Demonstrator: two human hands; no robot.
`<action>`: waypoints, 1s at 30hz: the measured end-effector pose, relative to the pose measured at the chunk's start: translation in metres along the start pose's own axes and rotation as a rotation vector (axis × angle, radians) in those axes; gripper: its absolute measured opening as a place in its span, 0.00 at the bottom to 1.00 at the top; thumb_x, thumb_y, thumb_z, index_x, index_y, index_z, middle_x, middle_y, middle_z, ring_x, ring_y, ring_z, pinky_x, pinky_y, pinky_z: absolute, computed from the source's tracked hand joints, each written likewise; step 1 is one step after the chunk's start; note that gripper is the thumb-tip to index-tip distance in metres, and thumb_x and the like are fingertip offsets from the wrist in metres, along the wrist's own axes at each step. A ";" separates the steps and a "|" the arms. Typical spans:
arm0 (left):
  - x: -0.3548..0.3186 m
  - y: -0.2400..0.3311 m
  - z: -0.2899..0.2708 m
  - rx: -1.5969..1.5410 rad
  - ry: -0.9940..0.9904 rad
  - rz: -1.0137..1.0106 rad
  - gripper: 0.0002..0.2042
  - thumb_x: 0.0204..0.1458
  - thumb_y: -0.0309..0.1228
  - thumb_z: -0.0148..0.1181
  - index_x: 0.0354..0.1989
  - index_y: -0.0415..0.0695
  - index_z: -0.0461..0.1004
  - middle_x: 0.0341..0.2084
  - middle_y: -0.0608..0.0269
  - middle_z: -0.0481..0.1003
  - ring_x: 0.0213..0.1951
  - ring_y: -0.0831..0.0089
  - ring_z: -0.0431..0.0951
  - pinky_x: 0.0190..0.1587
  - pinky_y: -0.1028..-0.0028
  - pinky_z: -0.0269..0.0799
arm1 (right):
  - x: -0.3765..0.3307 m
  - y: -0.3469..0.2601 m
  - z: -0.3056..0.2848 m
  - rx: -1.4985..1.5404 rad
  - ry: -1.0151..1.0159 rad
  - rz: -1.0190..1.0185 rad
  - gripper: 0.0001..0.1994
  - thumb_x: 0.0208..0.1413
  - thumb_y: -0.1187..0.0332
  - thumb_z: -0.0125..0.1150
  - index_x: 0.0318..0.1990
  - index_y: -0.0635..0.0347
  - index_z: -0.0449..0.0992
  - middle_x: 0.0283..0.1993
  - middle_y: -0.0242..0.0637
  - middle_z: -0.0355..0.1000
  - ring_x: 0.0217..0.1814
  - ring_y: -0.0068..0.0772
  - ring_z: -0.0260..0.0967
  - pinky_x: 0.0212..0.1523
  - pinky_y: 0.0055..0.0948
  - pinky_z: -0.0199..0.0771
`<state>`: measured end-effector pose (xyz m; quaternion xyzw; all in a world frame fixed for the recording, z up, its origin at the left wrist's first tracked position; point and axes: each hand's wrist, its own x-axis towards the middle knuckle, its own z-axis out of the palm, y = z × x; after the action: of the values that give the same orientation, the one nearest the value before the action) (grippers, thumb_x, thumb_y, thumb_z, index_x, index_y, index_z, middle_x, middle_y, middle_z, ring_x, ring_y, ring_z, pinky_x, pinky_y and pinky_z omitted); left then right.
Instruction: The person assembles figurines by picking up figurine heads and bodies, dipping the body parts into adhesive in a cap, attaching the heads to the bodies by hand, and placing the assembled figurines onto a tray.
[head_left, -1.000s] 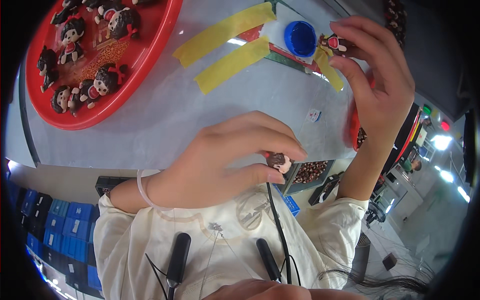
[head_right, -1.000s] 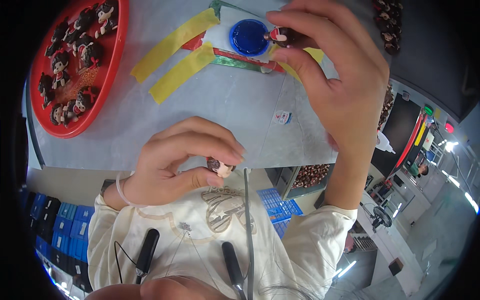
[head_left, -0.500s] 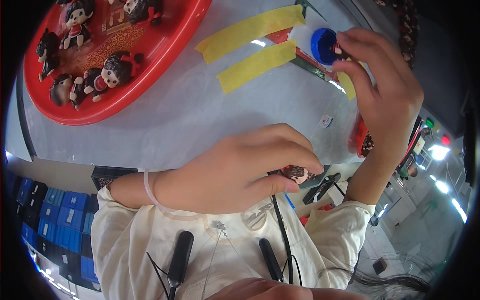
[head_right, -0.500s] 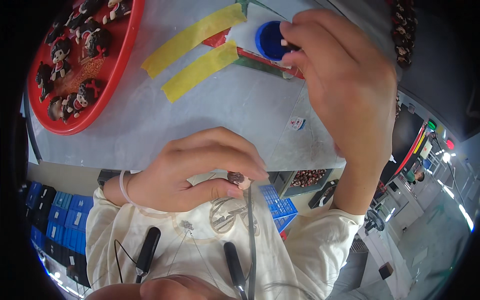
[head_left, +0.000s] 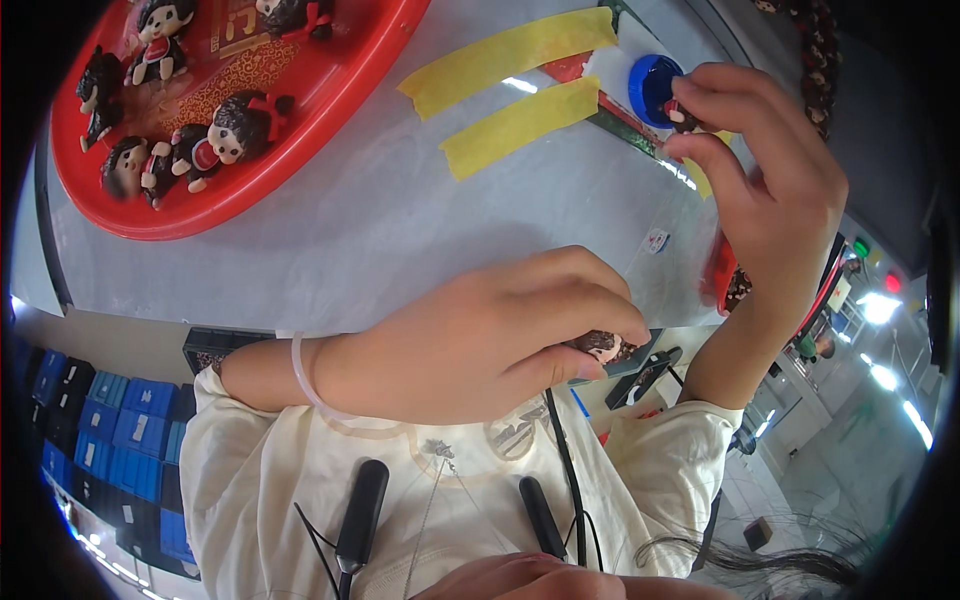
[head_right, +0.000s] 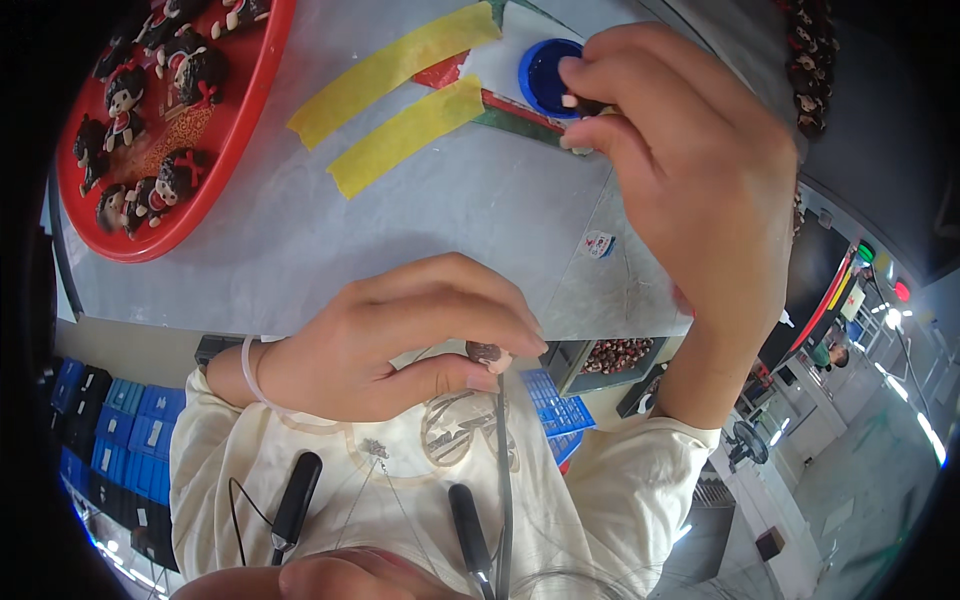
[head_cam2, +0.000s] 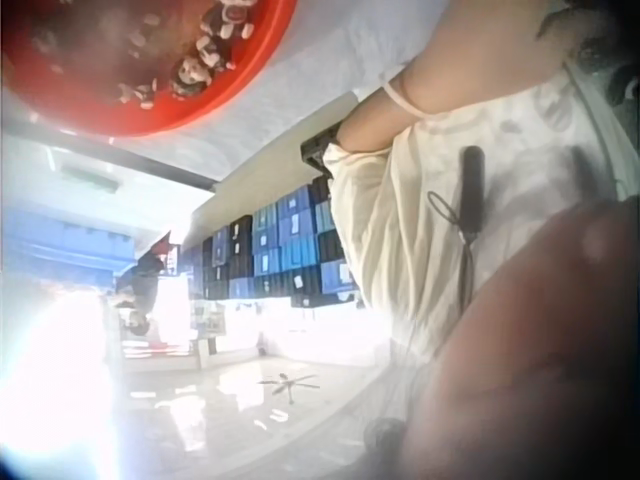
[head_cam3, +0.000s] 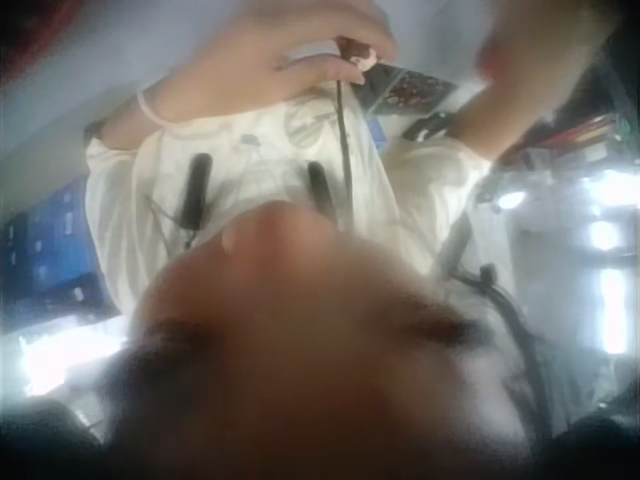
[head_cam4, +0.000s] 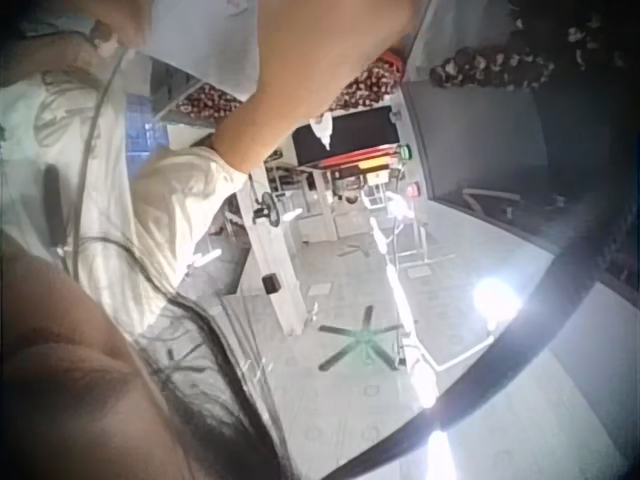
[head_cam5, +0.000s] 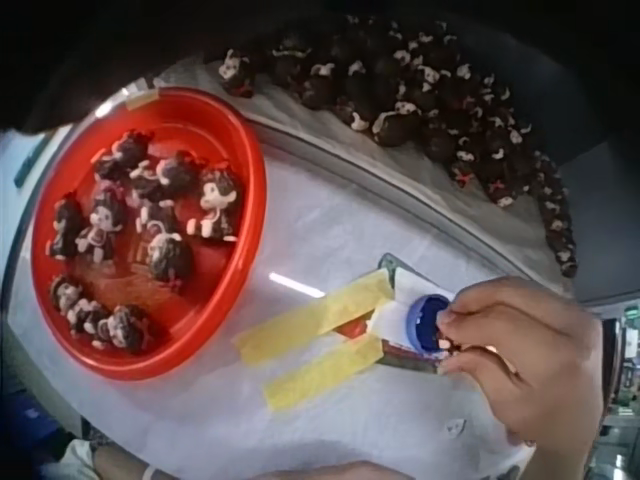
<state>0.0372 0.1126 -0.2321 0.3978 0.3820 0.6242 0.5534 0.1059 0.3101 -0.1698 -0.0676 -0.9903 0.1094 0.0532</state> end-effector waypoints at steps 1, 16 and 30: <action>0.000 0.000 0.000 0.001 0.002 -0.001 0.12 0.48 0.21 0.58 0.43 0.39 0.73 0.41 0.58 0.70 0.37 0.70 0.73 0.39 0.75 0.70 | 0.001 -0.001 0.000 0.027 -0.027 -0.020 0.10 0.36 0.77 0.68 0.30 0.63 0.77 0.36 0.35 0.75 0.34 0.27 0.74 0.34 0.20 0.72; 0.002 -0.002 0.002 0.005 0.043 0.014 0.14 0.46 0.20 0.59 0.43 0.39 0.73 0.40 0.58 0.71 0.37 0.70 0.73 0.39 0.74 0.70 | 0.001 -0.006 0.000 0.135 -0.020 0.097 0.10 0.37 0.77 0.66 0.31 0.64 0.77 0.36 0.34 0.75 0.37 0.28 0.74 0.39 0.21 0.70; -0.001 -0.001 -0.001 -0.171 0.149 0.005 0.15 0.49 0.22 0.58 0.46 0.35 0.68 0.45 0.51 0.68 0.44 0.67 0.72 0.46 0.71 0.71 | -0.026 0.011 0.007 0.546 0.264 0.125 0.13 0.42 0.82 0.62 0.39 0.72 0.73 0.46 0.50 0.70 0.45 0.36 0.71 0.44 0.26 0.72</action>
<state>0.0365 0.1114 -0.2331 0.3024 0.3668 0.6836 0.5538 0.1319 0.3158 -0.1812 -0.1255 -0.9027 0.3647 0.1907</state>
